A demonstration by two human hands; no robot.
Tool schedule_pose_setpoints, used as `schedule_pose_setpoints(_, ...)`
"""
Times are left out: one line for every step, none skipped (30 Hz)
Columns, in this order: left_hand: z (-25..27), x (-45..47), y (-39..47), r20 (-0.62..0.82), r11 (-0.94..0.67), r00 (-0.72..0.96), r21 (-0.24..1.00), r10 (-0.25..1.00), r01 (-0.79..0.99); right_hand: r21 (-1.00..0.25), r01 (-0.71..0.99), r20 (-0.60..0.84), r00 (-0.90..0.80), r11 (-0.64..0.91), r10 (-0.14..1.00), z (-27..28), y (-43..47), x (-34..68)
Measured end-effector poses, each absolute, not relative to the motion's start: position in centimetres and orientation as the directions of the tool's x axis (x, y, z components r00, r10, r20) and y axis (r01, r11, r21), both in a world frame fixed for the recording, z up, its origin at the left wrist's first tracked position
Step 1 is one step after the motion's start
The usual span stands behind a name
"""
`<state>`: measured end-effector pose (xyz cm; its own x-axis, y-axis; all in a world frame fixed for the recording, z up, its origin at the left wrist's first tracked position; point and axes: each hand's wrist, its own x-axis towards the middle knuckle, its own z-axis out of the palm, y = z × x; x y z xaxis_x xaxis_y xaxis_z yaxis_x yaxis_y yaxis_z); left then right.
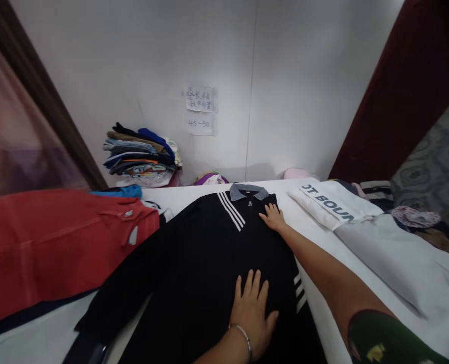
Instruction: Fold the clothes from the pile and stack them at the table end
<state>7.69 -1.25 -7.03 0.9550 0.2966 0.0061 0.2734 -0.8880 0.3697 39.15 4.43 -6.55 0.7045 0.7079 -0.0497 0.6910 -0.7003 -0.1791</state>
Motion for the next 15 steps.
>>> schedule_pose_setpoints(-6.9,7.6,-1.3,0.007,-0.883,0.954,0.381,0.3,0.275,-0.169,0.693,-0.063,0.702,-0.7,0.71,-6.8,4.2,38.8)
schedule_pose_setpoints(-6.7,7.6,-1.4,0.01,-0.878,0.952,0.389,0.305,0.277,-0.16,0.695,-0.078,0.699,-0.701,0.71,-7.1,4.0,38.6)
schedule_pose_setpoints(-6.6,7.5,-1.5,0.013,-0.875,0.951,0.396,0.307,0.278,-0.153,0.695,-0.09,0.698,-0.703,0.71,-7.3,3.8,38.4)
schedule_pose_setpoints(-6.5,7.5,-1.5,0.016,-0.873,0.951,0.402,0.309,0.277,-0.15,0.694,-0.096,0.698,-0.704,0.709,-7.4,3.8,38.3)
schedule_pose_setpoints(-6.4,7.4,-1.6,0.017,-0.872,0.951,0.405,0.309,0.276,-0.146,0.693,-0.097,0.7,-0.706,0.708,-7.4,3.7,38.2)
schedule_pose_setpoints(-6.4,7.4,-1.6,0.016,-0.871,0.951,0.407,0.309,0.276,-0.143,0.691,-0.098,0.702,-0.708,0.705,-7.3,3.7,38.1)
schedule_pose_setpoints(-6.4,7.3,-1.7,0.014,-0.87,0.951,0.408,0.308,0.276,-0.139,0.689,-0.1,0.705,-0.712,0.702,-7.1,3.7,37.9)
schedule_pose_setpoints(-6.4,7.3,-1.7,0.014,-0.87,0.951,0.409,0.309,0.276,-0.136,0.686,-0.1,0.708,-0.714,0.699,-6.8,3.7,37.6)
schedule_pose_setpoints(-6.4,7.3,-1.8,0.016,-0.87,0.952,0.411,0.307,0.274,-0.132,0.684,-0.098,0.711,-0.717,0.696,-6.5,3.6,37.2)
schedule_pose_setpoints(-6.4,7.2,-1.8,0.018,-0.869,0.952,0.413,0.306,0.272,-0.128,0.687,-0.09,0.71,-0.715,0.698,-6.2,3.5,36.7)
schedule_pose_setpoints(-6.4,7.2,-1.8,0.022,-0.869,0.952,0.415,0.305,0.269,-0.126,0.696,-0.076,0.704,-0.707,0.706,-6.0,3.3,36.1)
schedule_pose_setpoints(-6.4,7.1,-1.9,0.027,-0.869,0.952,0.418,0.304,0.265,-0.125,0.711,-0.059,0.691,-0.692,0.721,-5.8,2.9,35.3)
schedule_pose_setpoints(-6.4,7.1,-1.9,0.029,-0.868,0.953,0.421,0.303,0.263,-0.126,0.733,-0.04,0.669,-0.668,0.742,-5.8,2.5,34.4)
schedule_pose_setpoints(-6.3,7.1,-1.9,0.027,-0.866,0.953,0.427,0.301,0.261,-0.126,0.759,-0.02,0.641,-0.638,0.767,-5.8,1.9,33.4)
schedule_pose_setpoints(-6.2,7.1,-1.9,0.022,-0.863,0.954,0.433,0.298,0.259,-0.126,0.786,-0.003,0.61,-0.606,0.792,-5.9,1.3,32.4)
